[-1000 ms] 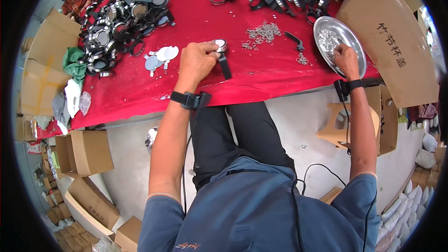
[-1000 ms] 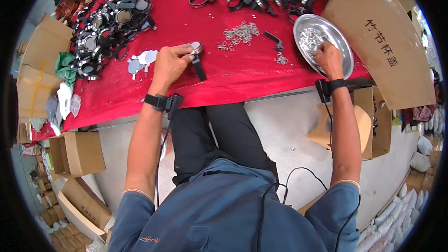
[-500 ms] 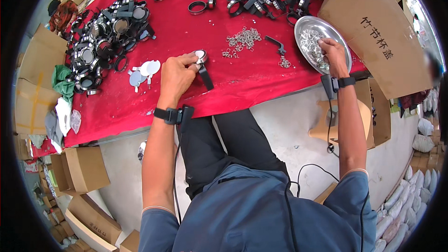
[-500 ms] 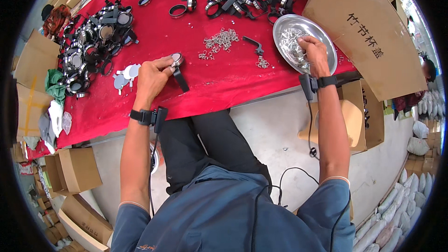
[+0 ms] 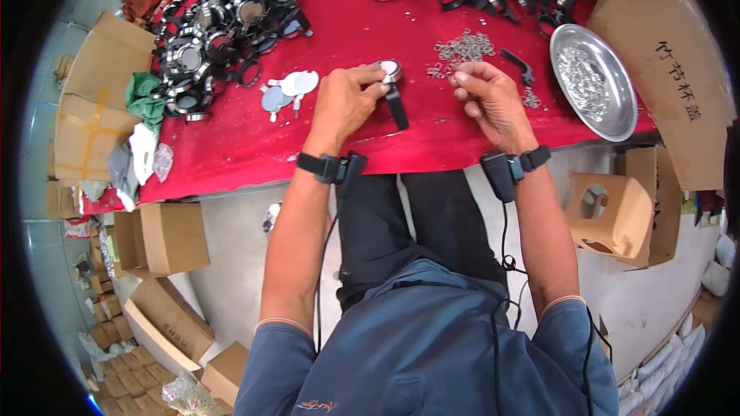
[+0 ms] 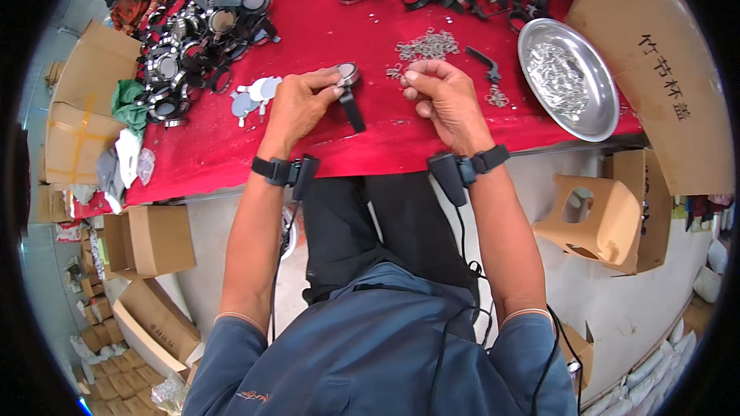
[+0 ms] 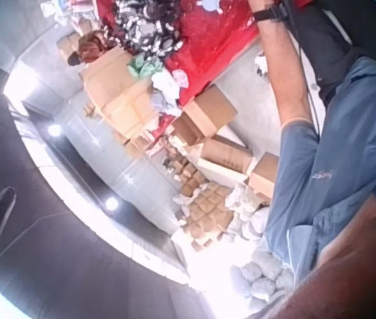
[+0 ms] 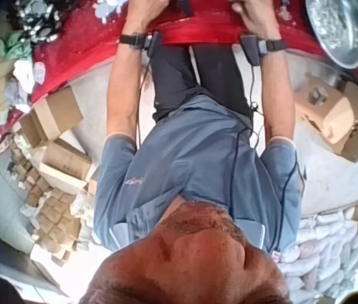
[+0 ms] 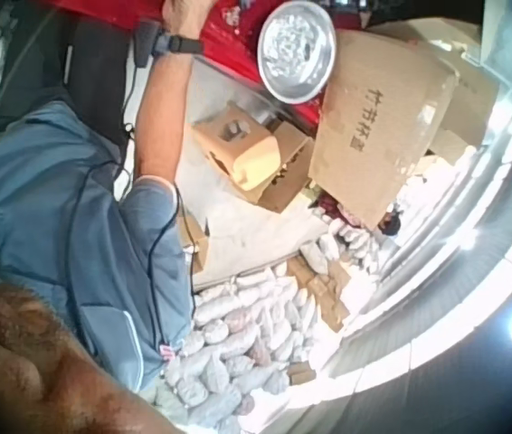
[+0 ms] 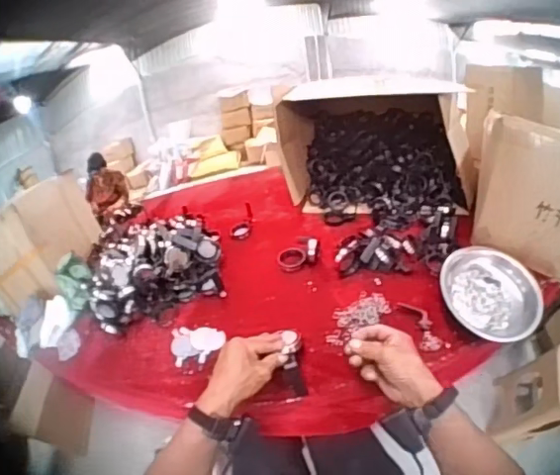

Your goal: Assembling small plastic rings and metal components at a workbench in a factory setting.

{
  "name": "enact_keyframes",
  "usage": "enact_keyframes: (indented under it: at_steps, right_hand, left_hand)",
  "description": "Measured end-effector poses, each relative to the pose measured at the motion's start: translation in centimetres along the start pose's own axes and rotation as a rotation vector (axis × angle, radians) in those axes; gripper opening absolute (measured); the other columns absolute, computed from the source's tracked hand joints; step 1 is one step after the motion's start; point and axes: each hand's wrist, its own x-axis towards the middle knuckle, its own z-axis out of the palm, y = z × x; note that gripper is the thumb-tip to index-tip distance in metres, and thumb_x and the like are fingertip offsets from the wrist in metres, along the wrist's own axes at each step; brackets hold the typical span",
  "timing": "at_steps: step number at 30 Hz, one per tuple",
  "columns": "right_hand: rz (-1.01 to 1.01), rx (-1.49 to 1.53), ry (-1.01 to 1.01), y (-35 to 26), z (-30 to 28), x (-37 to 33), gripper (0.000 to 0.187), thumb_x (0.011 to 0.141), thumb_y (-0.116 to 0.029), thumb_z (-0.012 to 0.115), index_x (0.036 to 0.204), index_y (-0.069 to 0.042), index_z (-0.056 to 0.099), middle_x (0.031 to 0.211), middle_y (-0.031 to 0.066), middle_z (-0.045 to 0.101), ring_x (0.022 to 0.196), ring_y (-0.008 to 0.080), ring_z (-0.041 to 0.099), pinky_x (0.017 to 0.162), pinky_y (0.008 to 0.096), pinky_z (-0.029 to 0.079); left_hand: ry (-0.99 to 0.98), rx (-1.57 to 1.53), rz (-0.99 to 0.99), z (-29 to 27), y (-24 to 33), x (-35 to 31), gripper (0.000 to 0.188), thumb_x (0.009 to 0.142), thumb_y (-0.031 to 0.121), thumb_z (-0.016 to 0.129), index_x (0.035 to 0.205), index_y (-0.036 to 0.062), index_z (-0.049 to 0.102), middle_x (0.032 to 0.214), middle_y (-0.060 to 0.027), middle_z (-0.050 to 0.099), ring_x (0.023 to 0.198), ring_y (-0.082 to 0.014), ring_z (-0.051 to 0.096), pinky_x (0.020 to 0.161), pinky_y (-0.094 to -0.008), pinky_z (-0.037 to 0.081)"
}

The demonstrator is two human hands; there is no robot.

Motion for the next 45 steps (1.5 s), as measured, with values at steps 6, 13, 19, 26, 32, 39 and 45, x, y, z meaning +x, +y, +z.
enact_keyframes:
  at_steps: [6,13,19,26,32,39,45]
  right_hand:
    - [0.028,0.032,0.066,5.5,4.6,1.9,0.01,0.106,-0.007,0.073,0.113,0.0,0.07,0.1,0.0077,0.076,0.078,0.0102,0.07,0.056,0.0215,0.05]
    - [0.066,0.006,0.108,7.6,6.8,2.8,0.013,0.106,-0.011,0.073,0.112,0.0,0.071,0.085,0.0039,0.071,0.066,0.0079,0.06,0.056,0.0234,0.046]
    - [0.023,-0.129,0.141,7.6,7.1,2.8,0.014,0.105,-0.011,0.073,0.111,0.002,0.072,0.083,0.0039,0.07,0.063,0.0081,0.059,0.055,0.0245,0.046]
    - [0.005,-0.197,0.145,8.1,6.9,3.1,0.017,0.106,-0.015,0.071,0.107,0.002,0.073,0.082,0.0035,0.069,0.063,0.0084,0.059,0.054,0.0256,0.047]
    - [0.015,-0.208,0.1,8.2,6.7,3.3,0.018,0.106,-0.017,0.071,0.105,0.001,0.072,0.081,0.0019,0.068,0.063,0.008,0.058,0.054,0.0256,0.046]
    - [0.023,-0.188,0.118,8.3,6.9,3.6,0.017,0.106,-0.017,0.071,0.103,0.0,0.072,0.08,0.0013,0.067,0.062,0.008,0.058,0.053,0.0258,0.046]
    - [0.026,-0.164,0.119,8.4,6.8,3.7,0.017,0.107,-0.016,0.071,0.103,0.0,0.072,0.079,0.0015,0.067,0.061,0.0084,0.058,0.053,0.0262,0.047]
  left_hand:
    - [0.04,0.001,-0.004,0.2,0.0,-0.4,0.032,0.095,0.007,0.079,0.126,0.0022,0.082,0.133,-0.0214,0.079,0.128,-0.0278,0.076,0.111,-0.0353,0.056]
    - [0.114,0.107,-0.021,0.7,0.6,-0.6,0.034,0.092,0.01,0.08,0.124,0.0019,0.083,0.131,-0.0224,0.079,0.124,-0.0311,0.078,0.108,-0.0365,0.059]
    - [0.131,0.058,-0.037,0.8,0.6,-0.4,0.034,0.088,0.007,0.071,0.119,-0.001,0.083,0.128,-0.0253,0.078,0.12,-0.0388,0.078,0.106,-0.0402,0.061]
    - [0.118,0.073,-0.011,0.8,1.0,-0.5,0.034,0.088,0.007,0.071,0.119,-0.0013,0.083,0.129,-0.0252,0.078,0.121,-0.0383,0.078,0.106,-0.0402,0.061]
    - [0.095,0.085,-0.005,0.5,0.5,-0.3,0.035,0.089,0.008,0.071,0.12,-0.0013,0.083,0.13,-0.025,0.078,0.121,-0.038,0.078,0.106,-0.0398,0.061]
    - [0.075,0.071,-0.032,0.5,0.6,-0.3,0.034,0.092,0.009,0.08,0.125,-0.0003,0.082,0.131,-0.0212,0.08,0.119,-0.0273,0.079,0.103,-0.0342,0.06]
    - [0.07,0.053,-0.033,0.5,0.6,-0.3,0.034,0.09,0.009,0.073,0.121,-0.0003,0.083,0.132,-0.024,0.078,0.122,-0.0375,0.077,0.106,-0.0392,0.06]
